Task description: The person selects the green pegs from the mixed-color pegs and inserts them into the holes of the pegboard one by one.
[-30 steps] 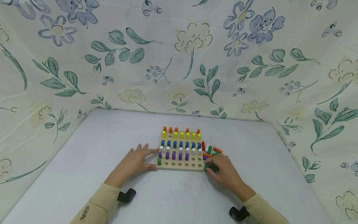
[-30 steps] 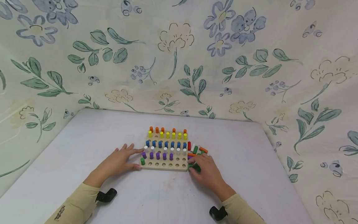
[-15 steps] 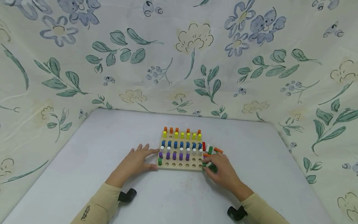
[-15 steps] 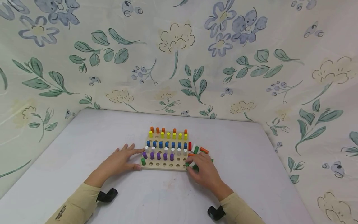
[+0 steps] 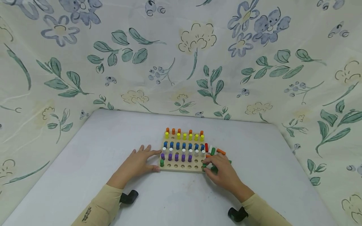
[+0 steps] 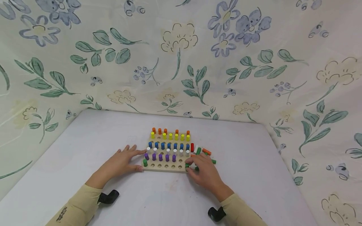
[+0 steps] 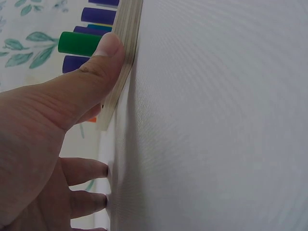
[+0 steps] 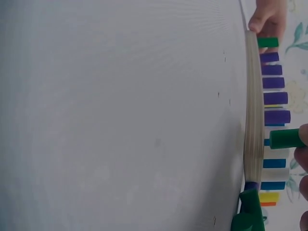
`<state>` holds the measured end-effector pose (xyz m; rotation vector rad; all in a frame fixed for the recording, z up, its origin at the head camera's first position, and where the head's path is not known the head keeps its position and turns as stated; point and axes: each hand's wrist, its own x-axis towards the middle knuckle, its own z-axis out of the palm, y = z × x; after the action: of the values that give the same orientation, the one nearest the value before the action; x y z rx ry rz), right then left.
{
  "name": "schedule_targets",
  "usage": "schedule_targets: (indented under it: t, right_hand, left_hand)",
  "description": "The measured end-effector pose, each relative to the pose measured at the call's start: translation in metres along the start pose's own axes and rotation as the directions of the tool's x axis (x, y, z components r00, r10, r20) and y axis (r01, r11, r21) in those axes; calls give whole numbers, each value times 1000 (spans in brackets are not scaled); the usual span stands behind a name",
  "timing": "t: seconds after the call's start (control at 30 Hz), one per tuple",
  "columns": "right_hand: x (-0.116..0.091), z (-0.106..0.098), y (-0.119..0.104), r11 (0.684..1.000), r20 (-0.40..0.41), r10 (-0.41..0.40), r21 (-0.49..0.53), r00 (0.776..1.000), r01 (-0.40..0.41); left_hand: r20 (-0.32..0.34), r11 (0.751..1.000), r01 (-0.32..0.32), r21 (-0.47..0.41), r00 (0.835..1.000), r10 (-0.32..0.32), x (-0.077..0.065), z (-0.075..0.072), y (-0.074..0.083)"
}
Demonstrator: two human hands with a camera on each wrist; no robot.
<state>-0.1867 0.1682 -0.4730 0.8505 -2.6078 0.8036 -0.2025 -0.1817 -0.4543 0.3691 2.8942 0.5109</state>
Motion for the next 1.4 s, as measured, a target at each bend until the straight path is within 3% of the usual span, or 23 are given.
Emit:
schedule_targets:
  t: [1.4]
  right_hand:
    - [16,18,-16,997,26,-23,78,999,21]
  left_hand:
    - [-19,1000,-6,-1,1000,6,0,1,-2]
